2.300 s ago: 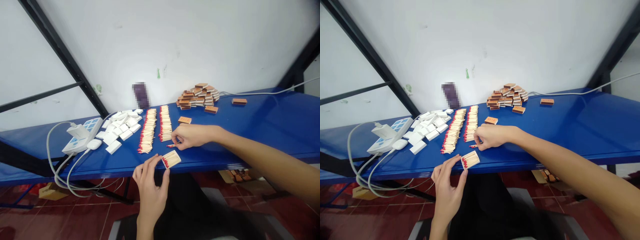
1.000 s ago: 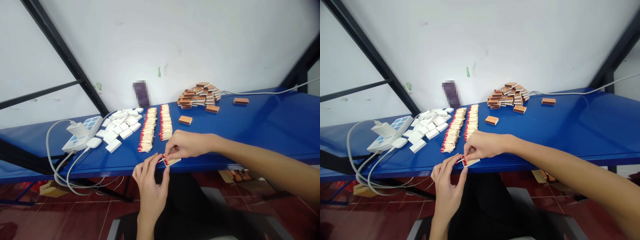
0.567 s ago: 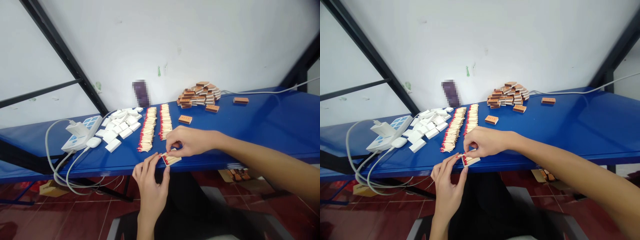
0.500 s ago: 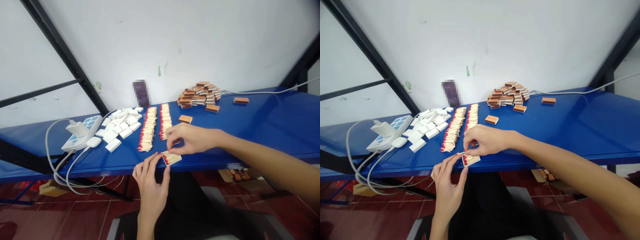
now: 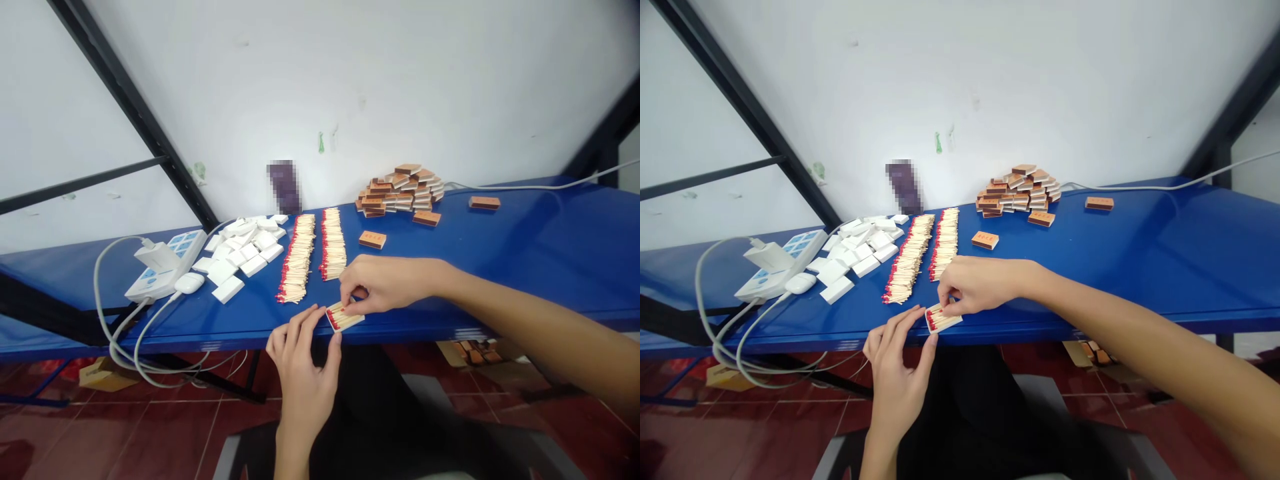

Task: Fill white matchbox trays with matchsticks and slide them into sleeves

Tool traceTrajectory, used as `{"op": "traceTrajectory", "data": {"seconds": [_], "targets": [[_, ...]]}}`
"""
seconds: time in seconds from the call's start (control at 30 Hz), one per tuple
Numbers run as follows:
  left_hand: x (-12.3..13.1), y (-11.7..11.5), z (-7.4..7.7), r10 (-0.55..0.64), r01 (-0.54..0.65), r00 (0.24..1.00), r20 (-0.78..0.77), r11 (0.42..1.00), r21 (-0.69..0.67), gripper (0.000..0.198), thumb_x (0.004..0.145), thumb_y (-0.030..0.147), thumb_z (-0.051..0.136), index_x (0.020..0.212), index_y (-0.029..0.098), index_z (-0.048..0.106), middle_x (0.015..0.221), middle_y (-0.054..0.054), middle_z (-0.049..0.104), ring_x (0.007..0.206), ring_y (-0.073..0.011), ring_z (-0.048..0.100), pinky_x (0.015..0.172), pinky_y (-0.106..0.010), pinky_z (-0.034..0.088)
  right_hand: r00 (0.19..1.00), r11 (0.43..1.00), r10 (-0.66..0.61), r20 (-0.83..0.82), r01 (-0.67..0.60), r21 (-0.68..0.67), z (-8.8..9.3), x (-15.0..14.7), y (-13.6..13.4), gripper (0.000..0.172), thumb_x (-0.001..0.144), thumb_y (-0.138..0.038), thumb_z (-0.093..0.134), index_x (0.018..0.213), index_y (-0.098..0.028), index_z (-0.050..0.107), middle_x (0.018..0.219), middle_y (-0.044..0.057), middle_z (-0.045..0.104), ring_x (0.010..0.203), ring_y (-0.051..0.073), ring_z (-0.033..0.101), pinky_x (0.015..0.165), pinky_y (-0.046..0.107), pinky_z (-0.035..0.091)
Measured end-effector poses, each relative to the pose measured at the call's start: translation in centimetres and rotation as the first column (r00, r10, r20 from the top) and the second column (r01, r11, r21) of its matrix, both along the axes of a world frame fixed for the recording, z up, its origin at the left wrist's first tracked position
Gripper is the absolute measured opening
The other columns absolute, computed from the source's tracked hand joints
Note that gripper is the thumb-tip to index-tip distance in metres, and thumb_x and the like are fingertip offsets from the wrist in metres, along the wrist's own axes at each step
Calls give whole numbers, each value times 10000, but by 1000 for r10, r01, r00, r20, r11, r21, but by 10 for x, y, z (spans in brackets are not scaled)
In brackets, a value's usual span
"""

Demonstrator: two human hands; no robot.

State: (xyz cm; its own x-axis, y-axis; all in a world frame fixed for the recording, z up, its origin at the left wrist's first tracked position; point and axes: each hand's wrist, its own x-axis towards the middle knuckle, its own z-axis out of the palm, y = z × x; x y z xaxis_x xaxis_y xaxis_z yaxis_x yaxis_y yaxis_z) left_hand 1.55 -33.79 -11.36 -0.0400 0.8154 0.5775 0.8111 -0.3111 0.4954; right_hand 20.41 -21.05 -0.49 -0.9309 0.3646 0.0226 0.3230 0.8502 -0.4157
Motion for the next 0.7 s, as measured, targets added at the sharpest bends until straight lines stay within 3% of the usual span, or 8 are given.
{"op": "traceTrajectory", "data": {"seconds": [0.27,0.4,0.57,0.7], "targets": [[1,0,0,14,-14,1000,-3,1000,-12,282,991,314,580,1272,312,597,1278,-40,650,1086,-295,516,976,-476,323,991,999,30,-131,-25,37,-10,-10,-3,214,934,-317,647,842,-150,743,674,-11,581,630,106,494,616,233,351],[0,0,0,14,-14,1000,-8,1000,-7,274,992,318,578,1265,310,601,1285,-43,652,1083,-300,520,970,-480,328,972,992,-64,-226,86,89,-6,-6,0,218,935,-274,606,790,-141,699,653,-14,571,599,99,479,615,236,343],[1,0,1,10,-10,1000,21,1000,-6,272,986,304,578,1257,314,609,1297,-34,650,1096,-301,521,989,-478,327,983,971,-182,-27,184,153,0,10,9,99,857,-212,632,812,-153,698,701,3,631,613,110,500,611,246,329],[1,-1,1,14,-14,1000,24,1000,-13,266,988,308,574,1251,308,606,1299,-38,649,1103,-301,524,995,-475,326,981,982,-173,89,165,88,-2,12,12,117,856,-196,603,814,-159,705,672,-5,616,573,102,482,576,244,318]]}}
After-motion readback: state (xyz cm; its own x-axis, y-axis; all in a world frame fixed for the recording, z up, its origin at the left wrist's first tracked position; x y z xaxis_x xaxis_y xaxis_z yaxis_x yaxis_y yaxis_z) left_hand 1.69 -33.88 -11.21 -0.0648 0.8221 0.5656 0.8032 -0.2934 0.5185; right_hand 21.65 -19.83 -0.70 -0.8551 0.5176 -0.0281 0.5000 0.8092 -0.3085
